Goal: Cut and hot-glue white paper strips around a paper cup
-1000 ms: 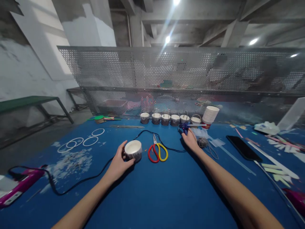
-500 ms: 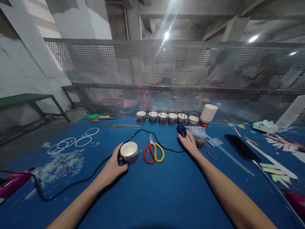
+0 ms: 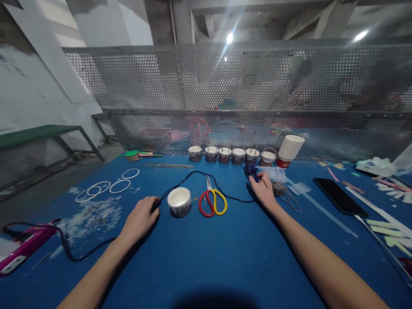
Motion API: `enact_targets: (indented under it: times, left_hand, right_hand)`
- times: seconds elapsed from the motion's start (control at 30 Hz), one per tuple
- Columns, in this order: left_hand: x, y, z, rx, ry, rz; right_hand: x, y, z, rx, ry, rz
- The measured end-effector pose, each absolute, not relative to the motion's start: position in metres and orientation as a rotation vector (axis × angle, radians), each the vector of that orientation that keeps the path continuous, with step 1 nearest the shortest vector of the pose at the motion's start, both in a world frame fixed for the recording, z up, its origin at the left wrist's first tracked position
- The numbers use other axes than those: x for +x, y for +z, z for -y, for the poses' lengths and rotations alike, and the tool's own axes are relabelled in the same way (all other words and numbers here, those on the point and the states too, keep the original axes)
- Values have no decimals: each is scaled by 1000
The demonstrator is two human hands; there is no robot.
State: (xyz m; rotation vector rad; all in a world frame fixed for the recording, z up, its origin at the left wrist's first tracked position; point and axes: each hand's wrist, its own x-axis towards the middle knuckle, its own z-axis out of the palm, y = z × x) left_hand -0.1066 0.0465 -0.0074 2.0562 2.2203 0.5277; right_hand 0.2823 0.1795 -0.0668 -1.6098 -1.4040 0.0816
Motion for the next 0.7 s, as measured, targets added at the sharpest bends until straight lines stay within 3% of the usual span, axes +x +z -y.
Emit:
enact_targets:
  times: [0.27,0.5,0.7]
  left_hand:
    - [-106,-15,-49,2116,438,-2308]
    - [-101,-10,-49,2069,360,-2395]
    - [-98,-11,-53,2010,536,-2434]
  right_hand:
    - [283,-55,-166,-1473,-63,1445]
    - [238,-49,-137,-1216,-26,2140]
    - [227,-47,-133,-1391,-61,2375]
